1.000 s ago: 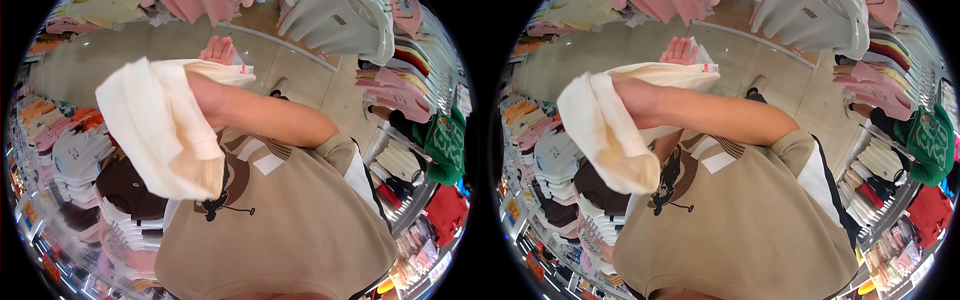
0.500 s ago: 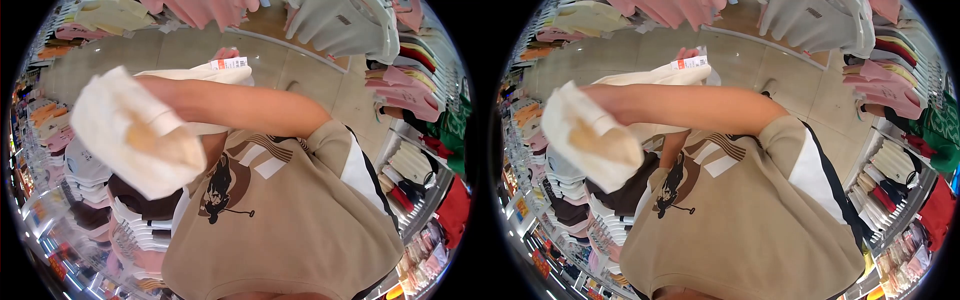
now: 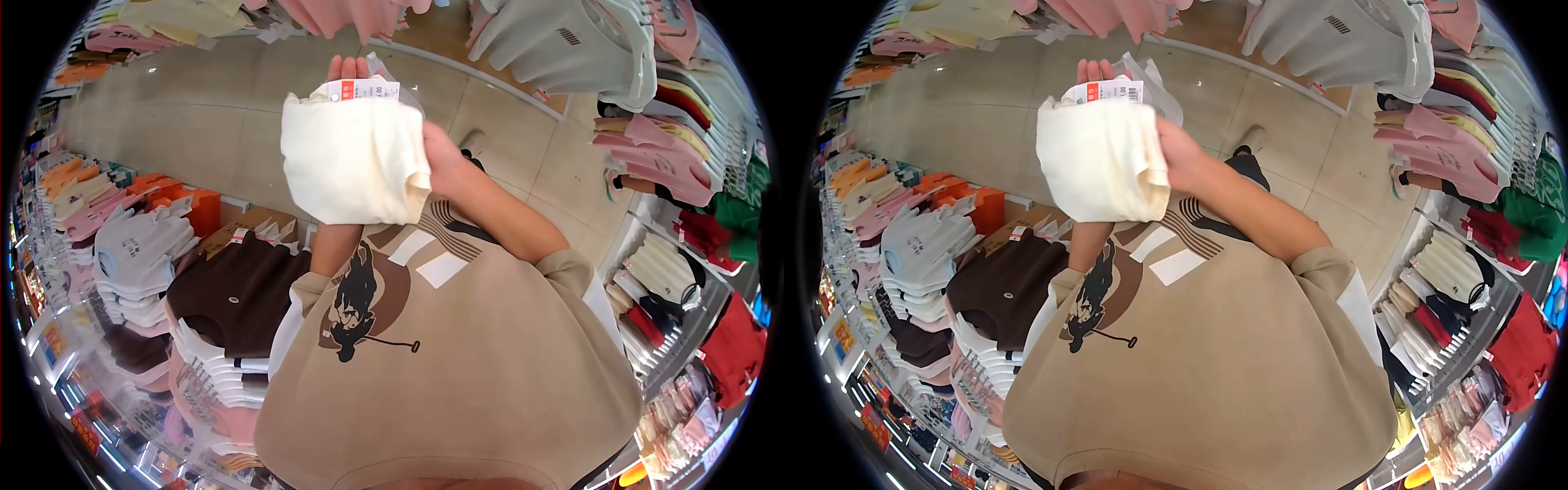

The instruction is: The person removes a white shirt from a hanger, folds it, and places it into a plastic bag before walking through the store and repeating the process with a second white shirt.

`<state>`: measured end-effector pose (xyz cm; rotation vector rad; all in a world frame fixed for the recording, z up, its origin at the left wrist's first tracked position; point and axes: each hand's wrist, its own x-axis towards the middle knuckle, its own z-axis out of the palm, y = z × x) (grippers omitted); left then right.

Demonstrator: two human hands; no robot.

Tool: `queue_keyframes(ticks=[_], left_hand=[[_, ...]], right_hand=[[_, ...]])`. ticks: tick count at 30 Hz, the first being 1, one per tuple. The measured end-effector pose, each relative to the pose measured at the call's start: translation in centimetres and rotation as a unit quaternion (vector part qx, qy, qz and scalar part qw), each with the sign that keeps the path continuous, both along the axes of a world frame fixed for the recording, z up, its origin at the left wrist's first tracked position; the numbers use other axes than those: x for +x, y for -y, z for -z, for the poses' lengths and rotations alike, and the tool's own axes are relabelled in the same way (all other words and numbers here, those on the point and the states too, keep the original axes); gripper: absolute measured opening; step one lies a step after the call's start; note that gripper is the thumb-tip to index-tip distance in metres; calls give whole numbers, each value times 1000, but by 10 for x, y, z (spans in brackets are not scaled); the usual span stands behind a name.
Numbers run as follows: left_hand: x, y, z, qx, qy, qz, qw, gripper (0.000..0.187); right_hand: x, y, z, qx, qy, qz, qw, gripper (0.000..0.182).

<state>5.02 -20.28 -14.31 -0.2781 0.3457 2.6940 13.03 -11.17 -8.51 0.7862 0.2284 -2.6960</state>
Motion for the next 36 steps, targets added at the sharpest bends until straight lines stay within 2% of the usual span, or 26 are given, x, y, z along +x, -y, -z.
queue_keyframes(ticks=[3, 4, 7, 8, 10, 13, 16, 19, 22, 25, 28, 31, 34, 36], left_hand=[[0, 2, -11, -32, -6, 21, 999, 48], [1, 2, -16, -42, -9, 27, 999, 50], [5, 2, -32, -127, -26, 25, 991, 44], [2, 6, -22, -92, -65, 47, 993, 46], [-8, 10, 7, -37, -135, 83, 987, 48], [-18, 7, 23, -14, -214, 100, 972, 50], [-11, 8, 18, -41, -176, 105, 978, 50], [5, 8, -10, -107, -118, 96, 983, 48], [5, 10, -20, -166, -131, 97, 973, 45], [12, 14, -42, -256, -115, 139, 950, 44], [14, 7, -32, -258, -150, 154, 942, 53], [19, 4, -39, -294, -161, 180, 925, 55], [14, 4, -29, -333, -195, 167, 907, 48], [11, 5, -18, -359, -221, 151, 894, 42]], right_hand=[[10, -12, 10, 32, -52, 55, 997, 49], [14, -14, 16, -18, -101, 75, 992, 54], [23, -21, 12, 92, -190, 108, 971, 53], [22, -20, 9, 211, -206, 74, 953, 52], [20, -16, 5, 438, -227, 6, 870, 56], [14, -9, 8, 446, -186, 10, 876, 58], [10, -7, -2, 438, -225, 14, 870, 46], [2, -5, 13, 519, -194, -6, 832, 44], [3, -14, 23, 663, -157, -96, 726, 51], [5, -14, 32, 728, -198, -25, 655, 63], [0, -23, 40, 667, -294, -29, 684, 73], [2, -31, 25, 581, -322, -103, 741, 76], [8, -31, 15, 536, -265, -162, 785, 66], [9, -33, 17, 547, -254, -215, 768, 58]])
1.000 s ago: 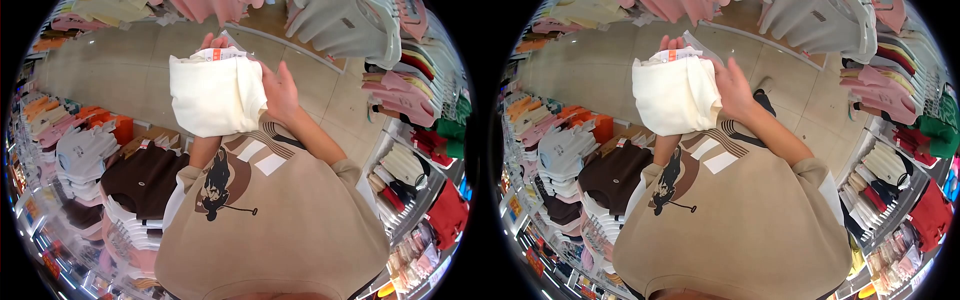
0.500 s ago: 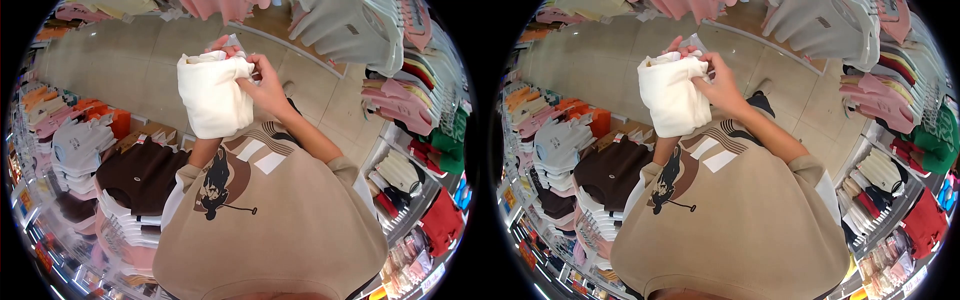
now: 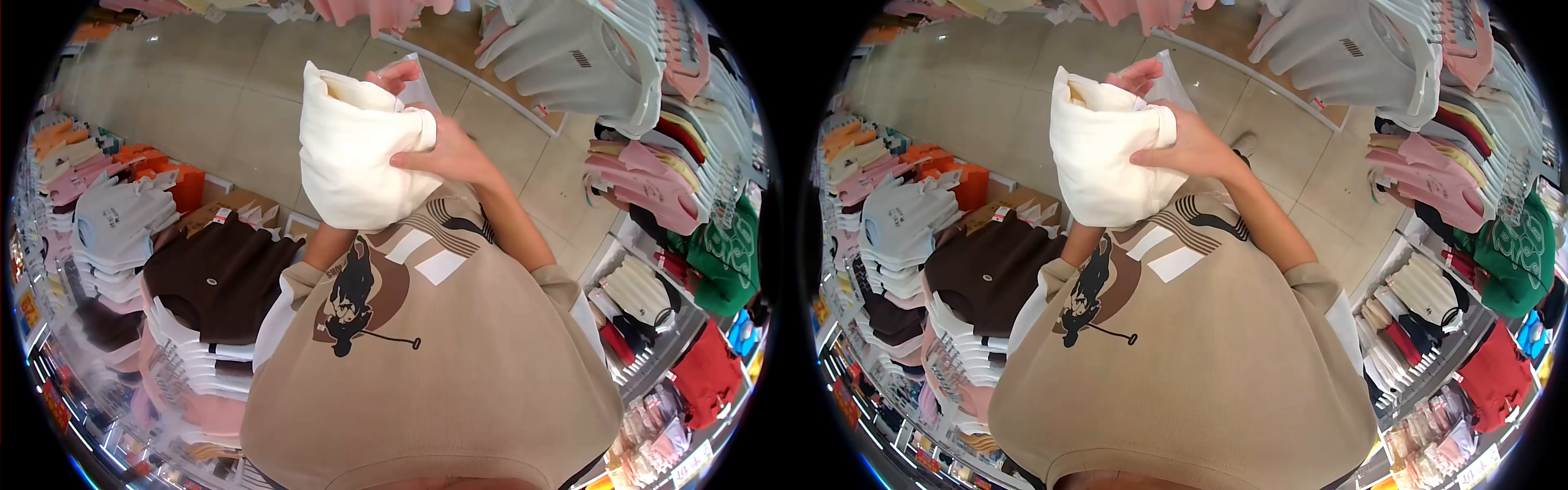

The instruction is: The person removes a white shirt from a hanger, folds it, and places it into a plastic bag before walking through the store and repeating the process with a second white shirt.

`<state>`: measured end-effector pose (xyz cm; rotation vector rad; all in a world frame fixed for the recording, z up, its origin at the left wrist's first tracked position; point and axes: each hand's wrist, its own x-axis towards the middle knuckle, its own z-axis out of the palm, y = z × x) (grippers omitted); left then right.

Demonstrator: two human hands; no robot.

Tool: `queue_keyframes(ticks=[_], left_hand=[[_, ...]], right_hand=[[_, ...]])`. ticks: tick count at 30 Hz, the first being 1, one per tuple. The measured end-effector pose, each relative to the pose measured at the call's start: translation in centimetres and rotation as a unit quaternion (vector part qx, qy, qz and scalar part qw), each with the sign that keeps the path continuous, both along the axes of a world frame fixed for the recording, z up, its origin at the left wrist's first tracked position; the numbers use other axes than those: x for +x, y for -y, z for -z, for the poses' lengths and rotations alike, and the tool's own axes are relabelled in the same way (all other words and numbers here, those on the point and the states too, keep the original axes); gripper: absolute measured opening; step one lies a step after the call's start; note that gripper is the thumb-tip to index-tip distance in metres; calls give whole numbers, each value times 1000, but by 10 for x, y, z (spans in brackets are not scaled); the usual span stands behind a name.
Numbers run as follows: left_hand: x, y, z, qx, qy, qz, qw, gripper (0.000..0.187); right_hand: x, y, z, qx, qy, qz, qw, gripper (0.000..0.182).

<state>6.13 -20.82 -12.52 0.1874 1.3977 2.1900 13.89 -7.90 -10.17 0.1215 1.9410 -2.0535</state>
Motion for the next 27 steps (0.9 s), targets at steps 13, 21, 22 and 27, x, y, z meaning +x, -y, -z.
queue_keyframes(ticks=[13, 21, 22, 27], left_hand=[[-15, 29, 30, 89, 219, -27, 971, 52], [-40, 46, 4, 119, 74, -45, 989, 54], [-37, 41, -2, 127, 71, -33, 989, 54], [-15, 12, -5, 191, 162, 10, 968, 53]], right_hand=[[50, -42, 2, -264, -40, 179, 947, 65], [75, -88, -29, -205, -80, 127, 967, 87], [72, -83, -27, -205, -72, 104, 971, 88], [23, -32, -39, -260, 4, 48, 964, 73]])
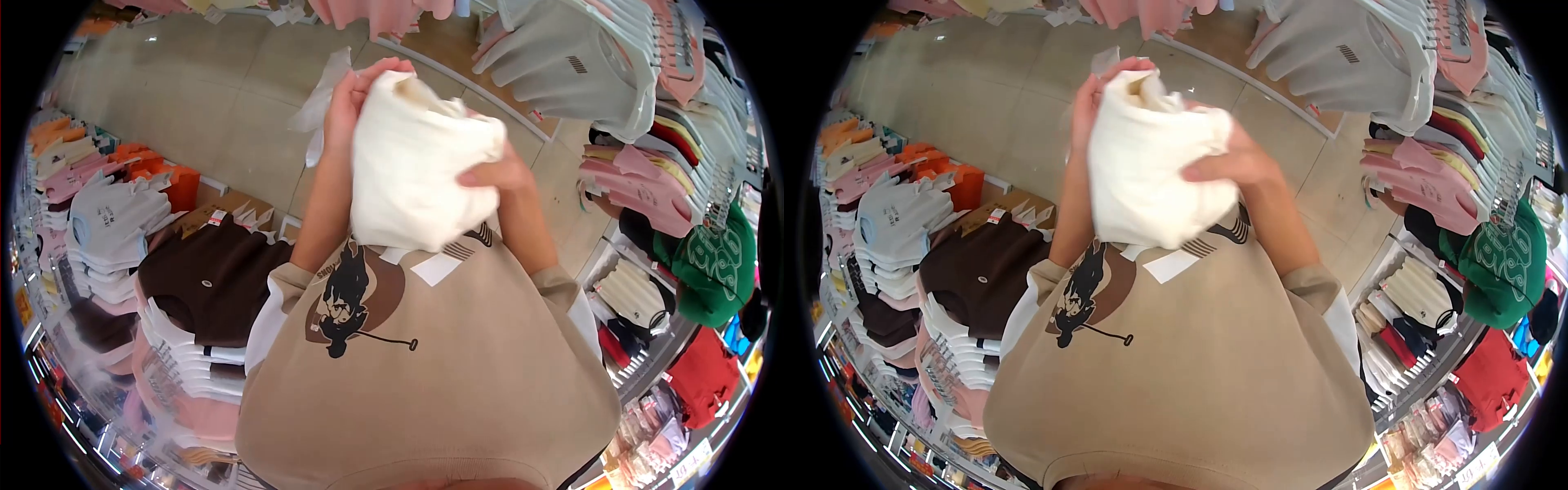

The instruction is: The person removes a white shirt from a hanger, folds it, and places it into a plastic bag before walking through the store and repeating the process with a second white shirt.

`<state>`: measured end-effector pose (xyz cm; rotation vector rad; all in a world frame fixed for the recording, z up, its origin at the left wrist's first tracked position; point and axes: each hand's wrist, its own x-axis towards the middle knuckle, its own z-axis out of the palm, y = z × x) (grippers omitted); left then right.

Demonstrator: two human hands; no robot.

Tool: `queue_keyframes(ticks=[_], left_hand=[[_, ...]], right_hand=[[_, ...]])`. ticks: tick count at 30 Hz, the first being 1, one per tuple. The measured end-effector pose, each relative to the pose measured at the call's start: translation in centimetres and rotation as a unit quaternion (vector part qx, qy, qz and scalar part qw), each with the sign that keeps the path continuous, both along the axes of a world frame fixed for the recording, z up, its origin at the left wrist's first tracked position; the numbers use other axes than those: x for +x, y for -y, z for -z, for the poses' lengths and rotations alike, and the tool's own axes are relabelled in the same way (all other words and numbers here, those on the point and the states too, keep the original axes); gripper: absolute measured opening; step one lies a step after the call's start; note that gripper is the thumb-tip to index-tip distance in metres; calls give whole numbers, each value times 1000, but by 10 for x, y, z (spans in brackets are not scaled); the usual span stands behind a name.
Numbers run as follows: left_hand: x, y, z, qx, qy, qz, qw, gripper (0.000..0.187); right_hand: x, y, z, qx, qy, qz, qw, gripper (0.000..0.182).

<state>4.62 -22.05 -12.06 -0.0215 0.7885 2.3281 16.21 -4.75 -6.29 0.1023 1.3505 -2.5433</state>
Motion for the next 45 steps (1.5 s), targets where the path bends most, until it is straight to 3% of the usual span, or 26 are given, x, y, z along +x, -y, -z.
queue_keyframes(ticks=[1, 2, 4, 7, 11, 14, 16, 20, 22, 23, 26, 29, 36, 41, 45], left_hand=[[6, -4, -13, 18, 92, -15, 996, 52], [12, -2, -21, 22, 85, -22, 996, 52], [14, 4, -26, 13, 67, -33, 997, 51], [12, 7, -15, 72, 75, -55, 993, 51], [25, -2, -20, 117, 130, -40, 984, 49], [23, -4, -21, 116, 146, -26, 982, 49], [18, -1, -17, 113, 140, -25, 983, 48], [4, -1, -9, -9, 7, -29, 1000, 44], [-9, 8, 0, -9, -63, -12, 998, 43], [-10, 7, -5, -52, -37, -31, 997, 39], [-18, 16, -11, 41, -20, 44, 998, 37], [-15, 16, -27, 25, 51, 56, 997, 37], [-20, 31, -40, 35, 40, 39, 998, 35], [-23, 36, -55, 5, 11, 20, 1000, 39], [-17, 38, -65, -47, -28, 7, 999, 40]], right_hand=[[-13, 7, 0, 28, -41, -43, 998, 65], [-20, 13, -3, 107, -53, -57, 991, 61], [-21, 29, 14, 275, -58, 43, 959, 62], [-16, 45, 44, 151, -50, 192, 968, 64], [-5, 48, 49, -43, 99, 51, 993, 74], [3, 39, 58, -96, 159, 23, 982, 74], [11, 32, 60, -141, 145, 30, 979, 69], [33, 15, 87, -250, 127, 77, 957, 67], [44, 1, 108, -226, 38, 137, 964, 61], [43, -9, 114, -306, 6, 151, 940, 62], [36, -21, 100, -400, -79, 159, 899, 68], [40, -32, 93, -376, -85, 176, 906, 70], [25, -36, 106, -211, 53, 188, 958, 62], [-20, 2, 41, 3, 124, 23, 992, 53], [-47, 19, 39, 47, 157, -79, 983, 54]])
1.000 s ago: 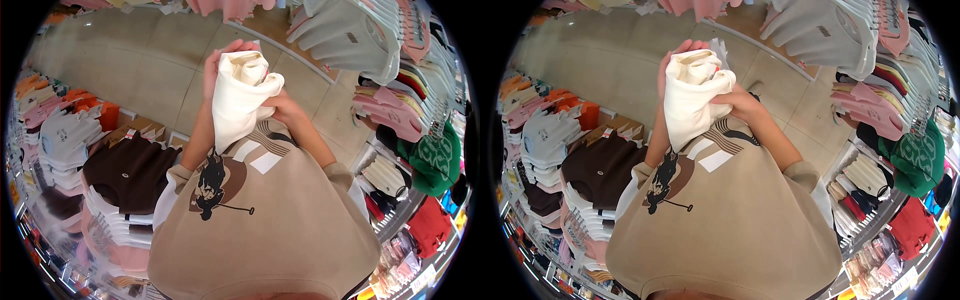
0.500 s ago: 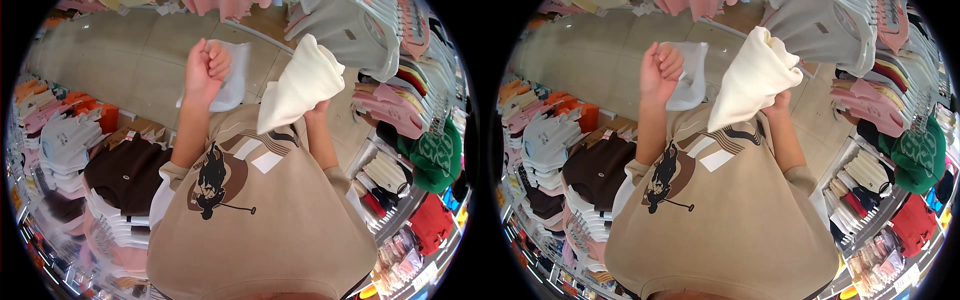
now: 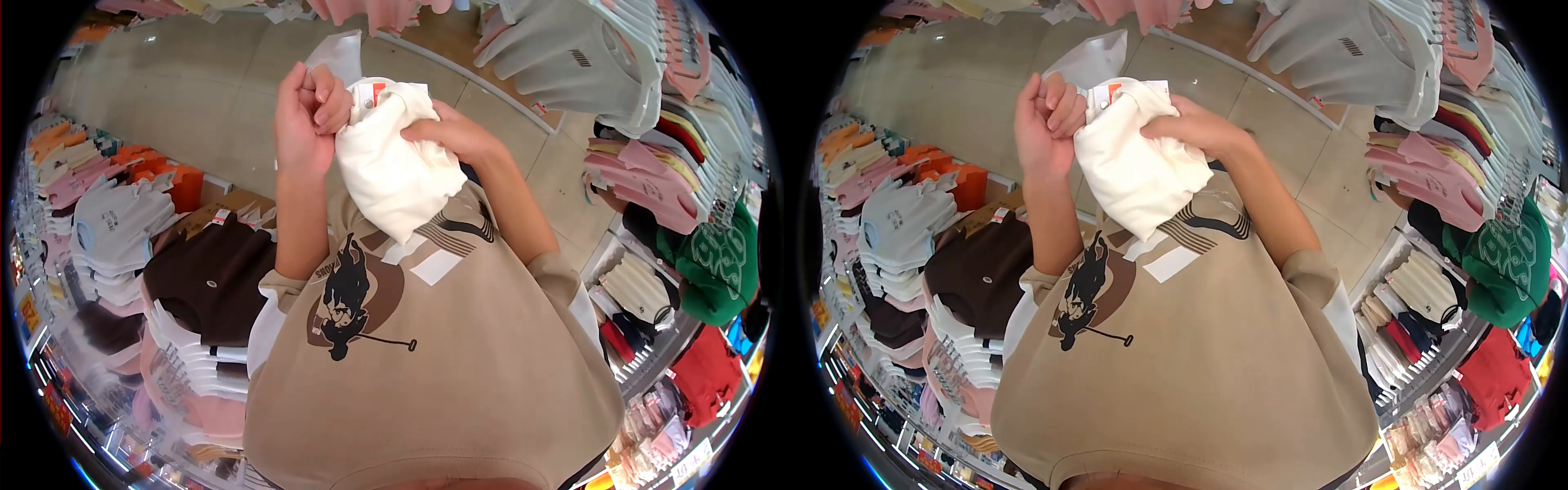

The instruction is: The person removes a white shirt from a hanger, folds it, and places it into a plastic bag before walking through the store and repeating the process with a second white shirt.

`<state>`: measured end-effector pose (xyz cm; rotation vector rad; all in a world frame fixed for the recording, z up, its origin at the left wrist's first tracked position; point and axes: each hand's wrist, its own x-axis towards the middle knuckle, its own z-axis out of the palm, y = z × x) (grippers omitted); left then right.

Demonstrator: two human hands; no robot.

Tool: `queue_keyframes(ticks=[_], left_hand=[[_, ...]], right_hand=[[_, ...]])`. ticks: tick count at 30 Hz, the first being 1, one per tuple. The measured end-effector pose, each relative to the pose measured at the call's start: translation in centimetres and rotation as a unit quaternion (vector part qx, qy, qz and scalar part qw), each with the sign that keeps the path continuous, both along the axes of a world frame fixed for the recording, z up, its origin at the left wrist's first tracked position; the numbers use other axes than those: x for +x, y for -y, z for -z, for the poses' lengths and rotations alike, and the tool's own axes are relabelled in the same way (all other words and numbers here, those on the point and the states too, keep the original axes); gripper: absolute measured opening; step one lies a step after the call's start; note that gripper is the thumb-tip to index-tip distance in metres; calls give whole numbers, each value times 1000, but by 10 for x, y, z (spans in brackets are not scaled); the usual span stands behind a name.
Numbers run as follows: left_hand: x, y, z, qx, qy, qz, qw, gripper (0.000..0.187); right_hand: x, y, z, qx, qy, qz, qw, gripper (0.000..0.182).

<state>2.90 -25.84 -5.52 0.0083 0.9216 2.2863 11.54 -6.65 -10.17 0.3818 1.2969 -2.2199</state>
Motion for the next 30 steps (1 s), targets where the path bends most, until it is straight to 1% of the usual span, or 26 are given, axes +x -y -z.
queue_keyframes(ticks=[2, 3, 6, 7, 9, 10, 11, 13, 14, 17, 18, 19, 21, 22, 24, 25, 26, 27, 28, 30], left_hand=[[3, 3, 2, -37, -18, -13, 999, 41], [5, 4, 3, -40, -18, 12, 999, 42], [12, 3, 8, -43, -9, 73, 996, 43], [16, 1, 10, -35, 1, 71, 997, 43], [23, -6, 12, -18, 20, 69, 997, 42], [26, -10, 16, 12, 32, 71, 997, 41], [28, -13, 16, 22, 48, 68, 996, 41], [31, -19, 14, 42, 78, 67, 994, 41], [30, -19, 15, 61, 75, 75, 993, 40], [34, -21, 14, 82, 96, 72, 989, 40], [37, -20, 14, 68, 89, 69, 991, 40], [40, -20, 14, 54, 82, 64, 993, 40], [48, -21, 17, 26, 69, 59, 996, 41], [56, -26, 19, 10, 65, 60, 996, 41], [72, -40, 27, -17, 52, 78, 995, 45], [80, -48, 29, -12, 56, 79, 995, 46], [88, -55, 29, -7, 59, 80, 995, 47], [93, -60, 30, -1, 62, 81, 995, 48], [95, -62, 32, -3, 36, 77, 996, 50], [96, -66, 34, -26, -5, 63, 998, 50]], right_hand=[[-8, -4, 15, 3, 22, -17, 1000, 53], [-10, -7, 20, 4, 33, -26, 999, 52], [-11, -17, 20, 133, -22, -22, 991, 51], [-8, -20, 19, 172, -78, -39, 981, 52], [2, -21, 11, 247, -193, -73, 947, 52], [5, -17, -2, 343, -271, -129, 890, 51], [6, -10, -10, 325, -270, -176, 889, 47], [9, 3, -14, 372, -343, -253, 825, 48], [11, 9, -23, 417, -328, -283, 799, 48], [10, 12, -6, 378, -268, -197, 864, 46], [7, 10, 1, 338, -203, -136, 909, 46], [8, 6, 10, 279, -165, -87, 942, 45], [10, -4, 24, 156, -86, 8, 984, 44], [12, -5, 21, 172, -49, 26, 984, 45], [14, 0, 21, 208, -33, 47, 976, 47], [15, 2, 22, 227, -25, 60, 972, 48], [17, 0, 38, 113, -50, 66, 990, 44], [14, -2, 36, 147, -27, 34, 988, 42], [12, -5, 31, 179, -4, 2, 984, 39], [3, -19, 35, 234, 5, -92, 968, 33]])
